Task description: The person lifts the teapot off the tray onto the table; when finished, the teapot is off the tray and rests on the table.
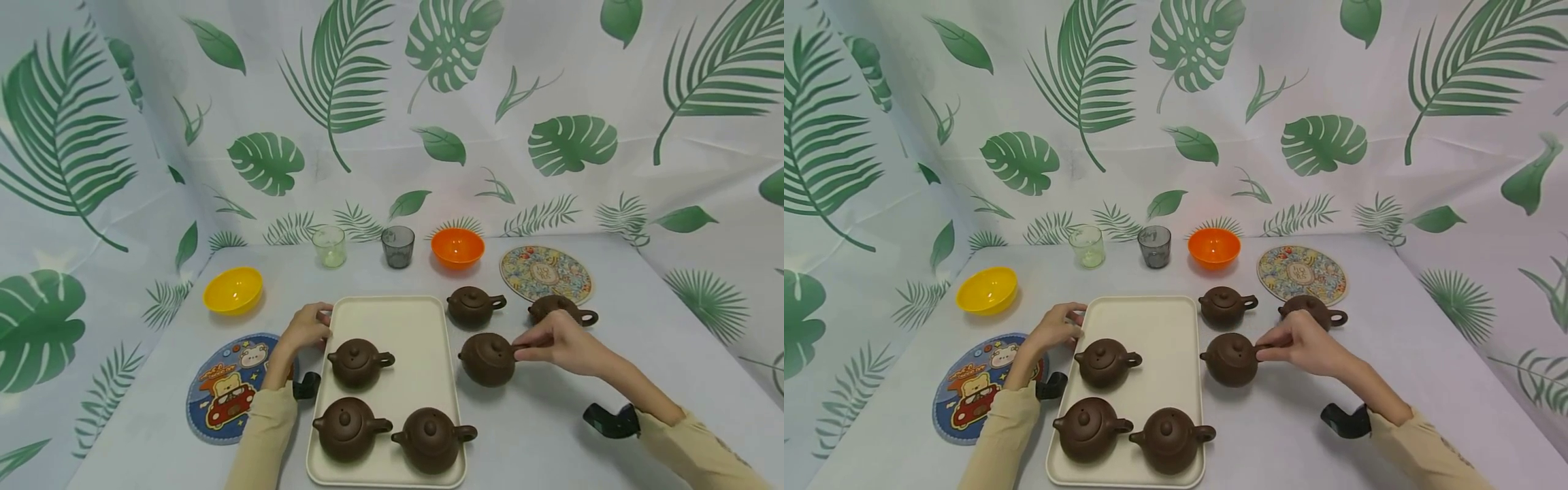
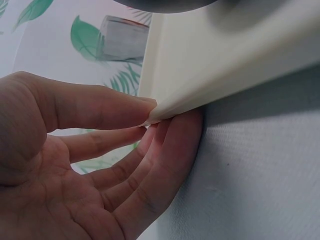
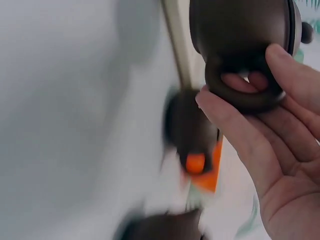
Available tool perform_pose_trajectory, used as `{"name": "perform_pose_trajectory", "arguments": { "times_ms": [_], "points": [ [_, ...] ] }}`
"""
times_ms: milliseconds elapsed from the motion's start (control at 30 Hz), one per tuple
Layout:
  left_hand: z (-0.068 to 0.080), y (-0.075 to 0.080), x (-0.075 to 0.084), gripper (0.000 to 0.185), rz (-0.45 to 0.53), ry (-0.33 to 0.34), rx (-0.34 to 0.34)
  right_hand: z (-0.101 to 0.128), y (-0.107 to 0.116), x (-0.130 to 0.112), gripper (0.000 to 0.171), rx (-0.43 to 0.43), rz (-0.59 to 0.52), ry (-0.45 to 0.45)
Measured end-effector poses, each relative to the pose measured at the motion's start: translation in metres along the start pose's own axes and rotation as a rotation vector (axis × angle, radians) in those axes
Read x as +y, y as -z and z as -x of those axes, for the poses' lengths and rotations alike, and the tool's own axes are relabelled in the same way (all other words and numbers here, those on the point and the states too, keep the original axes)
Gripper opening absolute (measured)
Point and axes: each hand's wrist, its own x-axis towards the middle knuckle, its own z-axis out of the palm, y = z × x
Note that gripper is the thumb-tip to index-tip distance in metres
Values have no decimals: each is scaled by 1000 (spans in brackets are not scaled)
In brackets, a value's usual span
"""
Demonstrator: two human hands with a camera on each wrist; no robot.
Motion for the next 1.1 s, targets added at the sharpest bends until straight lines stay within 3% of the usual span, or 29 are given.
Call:
{"name": "perform_pose_trajectory", "arguments": {
  "times_ms": [333, 533, 867, 1100],
  "points": [
    [0, 0, -1, 59, 1, -2, 4, 57, 40, 34, 17, -4, -4, -23],
    [1, 0, -1, 59, -1, 3, -1, 78, 50, 47, 18, 24, 34, -94],
    [2, -1, 1, 59, -4, 1, -3, 92, 55, 62, 14, 12, 12, -165],
    [1, 0, 1, 60, 7, 13, 0, 87, 59, 59, 11, -24, 75, -189]
  ]
}}
